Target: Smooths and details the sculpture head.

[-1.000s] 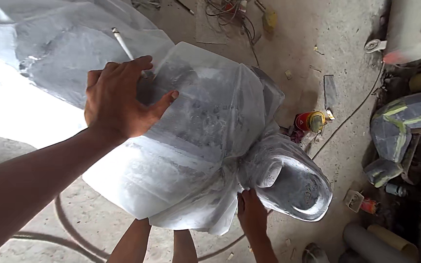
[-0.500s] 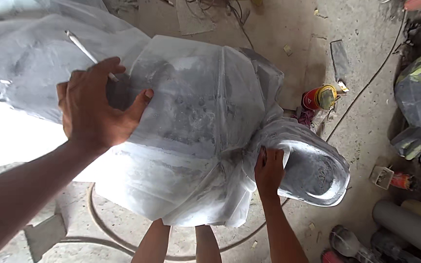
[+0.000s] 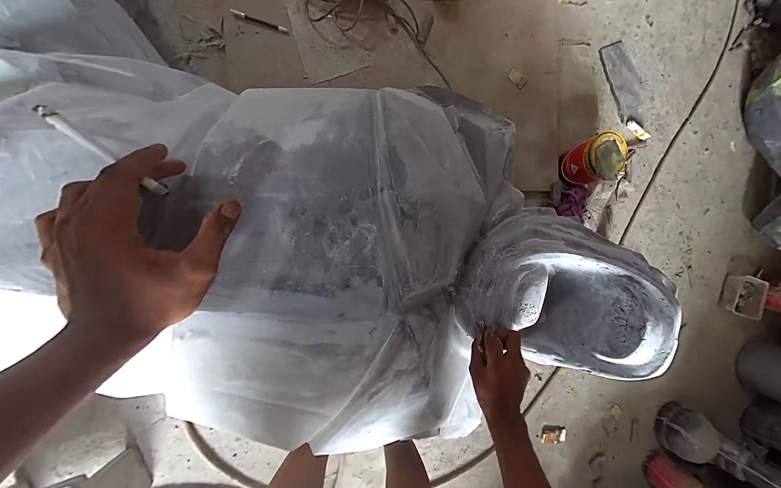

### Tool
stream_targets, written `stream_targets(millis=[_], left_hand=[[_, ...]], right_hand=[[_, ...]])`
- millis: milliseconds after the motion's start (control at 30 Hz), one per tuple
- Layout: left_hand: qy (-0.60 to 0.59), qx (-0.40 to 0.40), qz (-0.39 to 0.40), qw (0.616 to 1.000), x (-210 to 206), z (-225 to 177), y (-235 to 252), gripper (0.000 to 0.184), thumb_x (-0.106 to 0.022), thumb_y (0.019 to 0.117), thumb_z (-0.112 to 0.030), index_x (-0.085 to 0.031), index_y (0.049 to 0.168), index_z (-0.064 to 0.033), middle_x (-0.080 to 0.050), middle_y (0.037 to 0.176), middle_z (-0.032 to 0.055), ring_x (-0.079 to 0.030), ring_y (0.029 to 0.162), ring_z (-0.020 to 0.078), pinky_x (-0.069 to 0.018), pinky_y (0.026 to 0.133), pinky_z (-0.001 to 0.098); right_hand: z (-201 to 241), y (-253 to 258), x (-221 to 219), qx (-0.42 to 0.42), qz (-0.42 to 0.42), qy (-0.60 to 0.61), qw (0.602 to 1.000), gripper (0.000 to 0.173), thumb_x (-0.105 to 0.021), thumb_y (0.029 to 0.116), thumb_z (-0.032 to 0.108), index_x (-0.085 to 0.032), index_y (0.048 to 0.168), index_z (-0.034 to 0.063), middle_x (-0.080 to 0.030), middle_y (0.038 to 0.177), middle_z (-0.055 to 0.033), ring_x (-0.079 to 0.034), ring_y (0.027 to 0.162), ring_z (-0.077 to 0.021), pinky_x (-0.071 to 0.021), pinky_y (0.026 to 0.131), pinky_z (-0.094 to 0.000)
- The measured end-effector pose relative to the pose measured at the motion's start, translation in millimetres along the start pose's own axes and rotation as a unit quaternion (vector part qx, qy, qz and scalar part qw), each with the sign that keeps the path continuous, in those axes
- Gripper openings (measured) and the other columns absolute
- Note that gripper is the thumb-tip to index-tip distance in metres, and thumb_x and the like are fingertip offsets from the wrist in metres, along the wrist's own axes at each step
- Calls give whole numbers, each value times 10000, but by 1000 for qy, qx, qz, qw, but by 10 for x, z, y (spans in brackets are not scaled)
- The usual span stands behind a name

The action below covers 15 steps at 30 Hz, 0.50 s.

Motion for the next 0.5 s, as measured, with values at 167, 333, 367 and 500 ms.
stream_targets(millis=[167, 333, 367, 500], left_hand=[[10, -7, -3, 1000, -42, 186, 0, 759, -572, 908, -698, -457, 1516, -259, -588, 1433, 30, -551, 1291, 303, -417, 1032, 603], [-20, -7, 20, 1000, 39, -175, -7, 812, -563, 920, -683, -409, 1553, -199, -541, 1486, 104, -506, 1328, 376, -355, 1074, 639], [-23, -10, 19, 1000, 36, -175, 1, 816, -563, 915, -686, -416, 1547, -190, -548, 1478, 106, -507, 1324, 374, -352, 1073, 636], [-15, -14, 22, 1000, -14, -64, -23, 799, -565, 914, -694, -425, 1544, -221, -547, 1481, 84, -502, 1339, 362, -363, 1074, 637]], right_hand=[[83, 451, -50, -16, 31, -32, 999, 155, -665, 958, 250, -690, 915, 104, -616, 1022, -121, -641, 701, -250, -518, 490, -408], [52, 30, 8, -11, 27, -12, 999, 93, -701, 886, 169, -741, 894, 85, -647, 954, -124, -654, 653, -220, -543, 471, -370], [68, 90, 15, -1, 29, -16, 999, 100, -695, 891, 180, -740, 886, 91, -651, 939, -118, -654, 649, -216, -541, 472, -367], [160, 857, -36, -20, 94, -47, 994, 147, -645, 966, 203, -715, 1060, 114, -645, 1046, -162, -677, 724, -320, -553, 509, -484]])
Point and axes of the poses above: each hand's wrist, its own y-axis towards the middle knuckle, its own x-axis out of the back of the hand, z = x × y, the point moved 10 cm from there along y, towards the middle knuckle
